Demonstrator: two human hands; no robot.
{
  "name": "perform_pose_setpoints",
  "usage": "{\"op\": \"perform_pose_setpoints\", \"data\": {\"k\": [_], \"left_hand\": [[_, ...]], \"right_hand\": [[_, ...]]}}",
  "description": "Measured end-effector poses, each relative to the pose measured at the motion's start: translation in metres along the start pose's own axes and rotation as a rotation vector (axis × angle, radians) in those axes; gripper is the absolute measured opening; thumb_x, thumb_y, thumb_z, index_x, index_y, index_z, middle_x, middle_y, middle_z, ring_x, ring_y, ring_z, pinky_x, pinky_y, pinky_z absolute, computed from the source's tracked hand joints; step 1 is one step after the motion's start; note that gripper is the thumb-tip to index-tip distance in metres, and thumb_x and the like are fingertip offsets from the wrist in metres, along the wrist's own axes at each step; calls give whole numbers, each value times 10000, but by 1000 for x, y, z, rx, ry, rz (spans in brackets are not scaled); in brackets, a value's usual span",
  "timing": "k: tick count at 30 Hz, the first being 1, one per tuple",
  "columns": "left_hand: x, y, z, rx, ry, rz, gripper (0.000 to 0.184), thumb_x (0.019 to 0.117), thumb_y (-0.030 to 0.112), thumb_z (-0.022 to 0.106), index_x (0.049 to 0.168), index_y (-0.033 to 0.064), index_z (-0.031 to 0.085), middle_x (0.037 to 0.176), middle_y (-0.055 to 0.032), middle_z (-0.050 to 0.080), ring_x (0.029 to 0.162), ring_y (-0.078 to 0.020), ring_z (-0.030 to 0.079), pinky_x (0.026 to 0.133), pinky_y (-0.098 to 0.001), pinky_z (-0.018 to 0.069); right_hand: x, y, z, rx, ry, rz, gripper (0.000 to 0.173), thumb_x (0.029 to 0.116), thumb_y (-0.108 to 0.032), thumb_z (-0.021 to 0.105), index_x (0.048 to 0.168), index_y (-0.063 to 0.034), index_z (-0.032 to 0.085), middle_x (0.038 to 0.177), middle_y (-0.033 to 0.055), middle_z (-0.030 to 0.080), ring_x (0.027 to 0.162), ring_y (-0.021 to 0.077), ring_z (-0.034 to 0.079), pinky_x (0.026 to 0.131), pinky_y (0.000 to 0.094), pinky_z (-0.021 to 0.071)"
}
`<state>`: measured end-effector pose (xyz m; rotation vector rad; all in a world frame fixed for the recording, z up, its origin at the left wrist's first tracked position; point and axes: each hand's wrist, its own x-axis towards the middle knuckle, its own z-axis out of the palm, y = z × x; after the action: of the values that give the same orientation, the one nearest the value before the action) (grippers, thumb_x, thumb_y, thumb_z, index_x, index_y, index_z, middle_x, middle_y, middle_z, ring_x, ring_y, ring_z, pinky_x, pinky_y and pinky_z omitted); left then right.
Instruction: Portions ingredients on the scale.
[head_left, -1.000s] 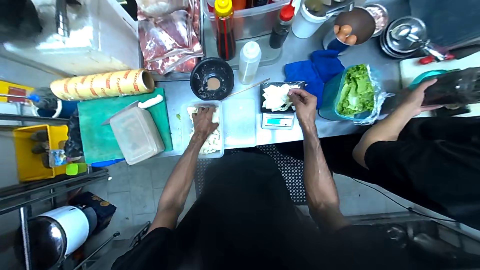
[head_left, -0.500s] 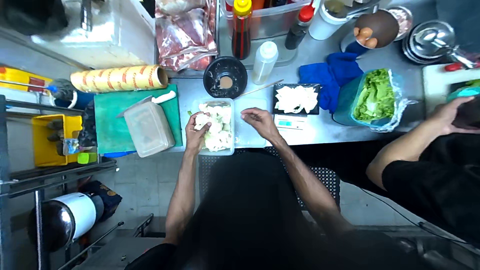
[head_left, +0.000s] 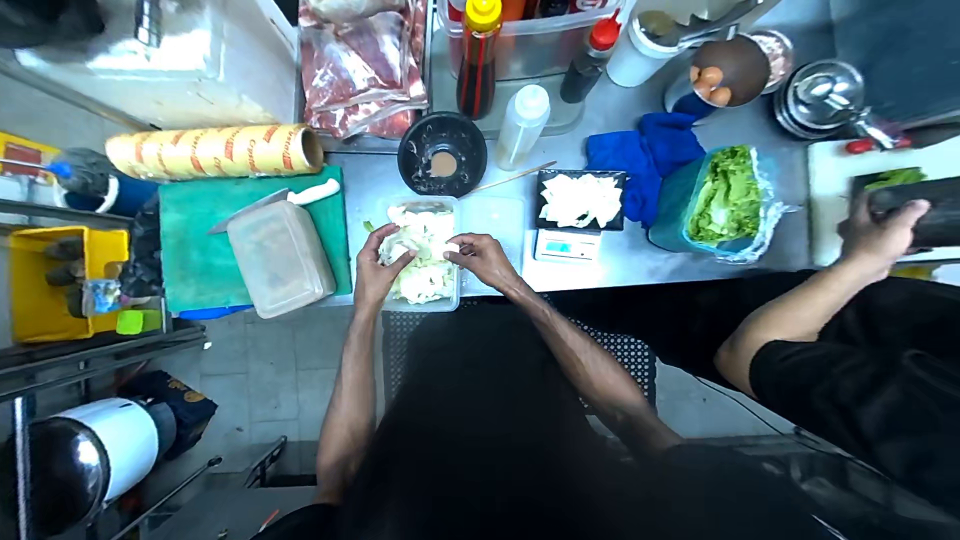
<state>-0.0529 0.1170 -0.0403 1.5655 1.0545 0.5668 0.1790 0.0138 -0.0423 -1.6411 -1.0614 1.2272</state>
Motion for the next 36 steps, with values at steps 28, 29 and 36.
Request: {"op": "perform_pose_setpoints", "data": {"k": [28,29,36], "left_hand": [[4,-9,15,-195,97,-159,377,933,46,735,1296,85,637,1317,-84,645,888,-229,742,825,-411,648],[4,-10,16,-234,101,-167,369,929,17,727,1284,66,639,1295,-95,654,912,-236,739,843,-416,644],[3,5,26,-314,99,-206,247,938,79,736,1172,55,661,1380,-96,606,1018,-281,721,817,-475,651]], "right_hand": [[-48,80,-217,-740,744,50,407,937,-10,502,1288,-70,698,1323,173,647,1250,384,569,1073,530,438],[-49,79,-219,-721,766,37,407,934,-11,502,1283,-71,702,1319,176,649,1237,382,576,1067,527,437],[-55,34,-175,-379,797,-128,302,1033,-165,562,1273,-31,684,1209,164,684,1050,220,692,907,375,593]]}}
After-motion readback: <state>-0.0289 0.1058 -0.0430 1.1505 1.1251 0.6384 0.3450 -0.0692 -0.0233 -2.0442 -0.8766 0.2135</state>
